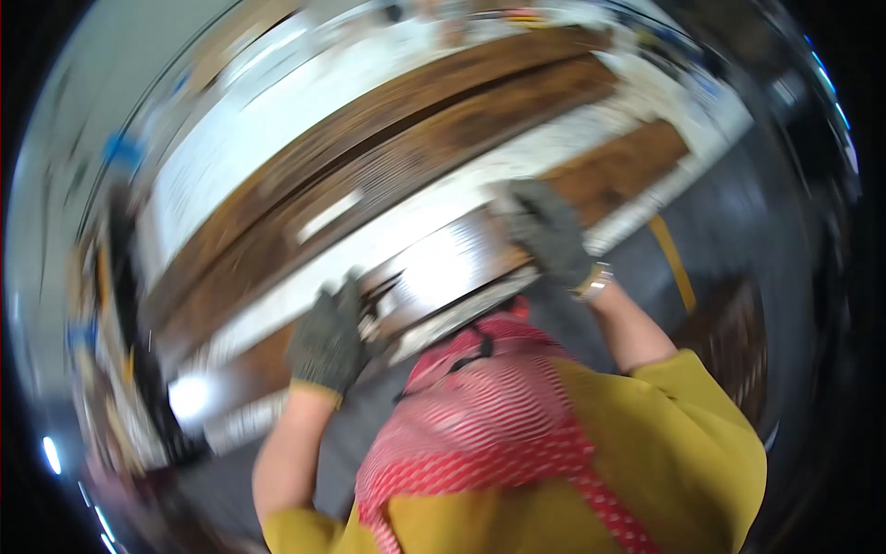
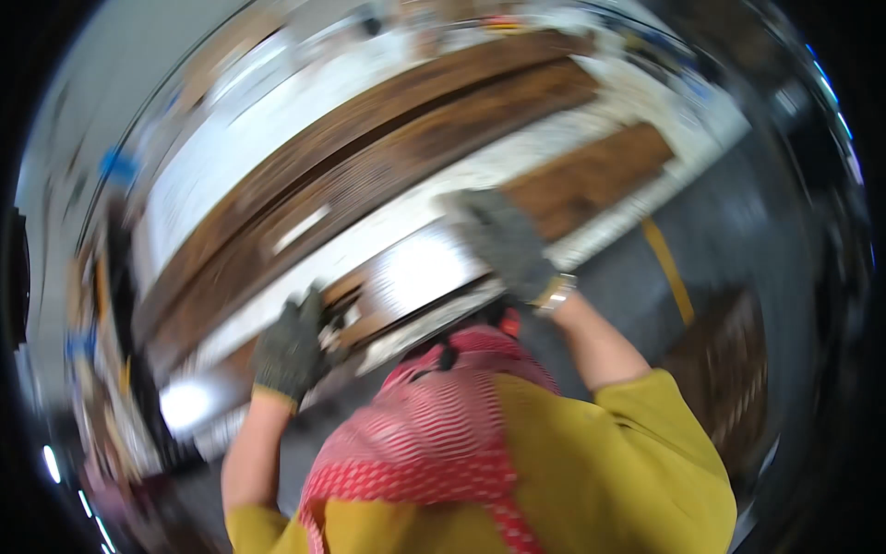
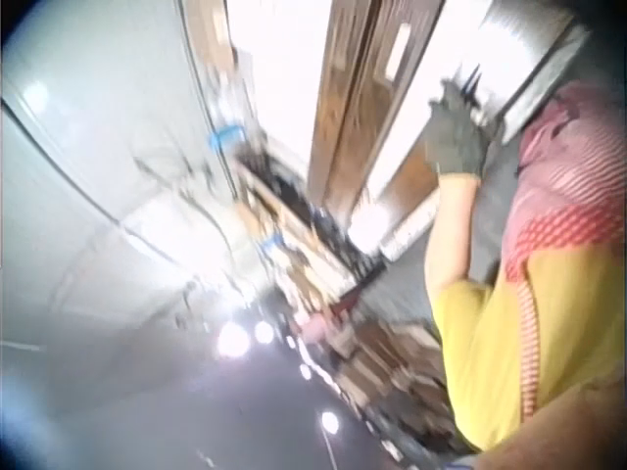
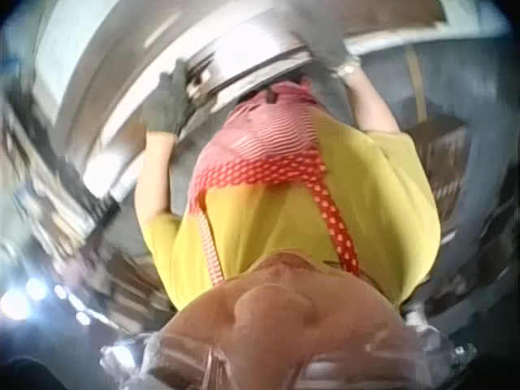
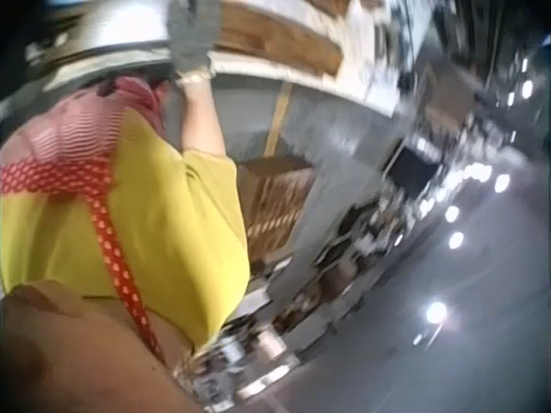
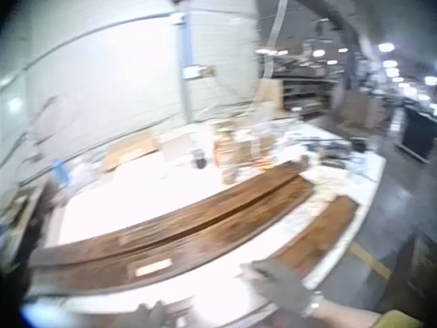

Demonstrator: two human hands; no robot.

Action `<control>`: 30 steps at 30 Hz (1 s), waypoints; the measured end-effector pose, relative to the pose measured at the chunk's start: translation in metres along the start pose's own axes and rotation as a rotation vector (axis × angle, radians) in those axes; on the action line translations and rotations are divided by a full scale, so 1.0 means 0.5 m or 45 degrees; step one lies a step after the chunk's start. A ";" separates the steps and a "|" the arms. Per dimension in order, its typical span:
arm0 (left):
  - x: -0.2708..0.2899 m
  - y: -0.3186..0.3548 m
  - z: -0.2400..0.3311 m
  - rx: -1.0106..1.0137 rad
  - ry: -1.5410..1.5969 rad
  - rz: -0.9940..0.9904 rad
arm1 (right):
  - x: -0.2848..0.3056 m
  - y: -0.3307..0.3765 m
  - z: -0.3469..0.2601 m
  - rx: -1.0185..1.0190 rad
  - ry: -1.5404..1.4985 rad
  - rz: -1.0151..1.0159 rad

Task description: The person wipes long wooden planks using a small cloth, moving the cloth along the length and edges of each plank.

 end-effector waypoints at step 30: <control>0.074 -0.029 0.080 0.464 -0.044 -0.518 | 0.426 -0.011 0.316 -0.195 -2.049 -0.046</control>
Point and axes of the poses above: each hand's wrist, its own y-axis away from the middle knuckle, its own x-axis out of the back of the hand, z = x × y, the point moved 1 cm from there along -y, towards the middle knuckle, and after that the axes turned 9 degrees about -z, right-handed, at the moved point
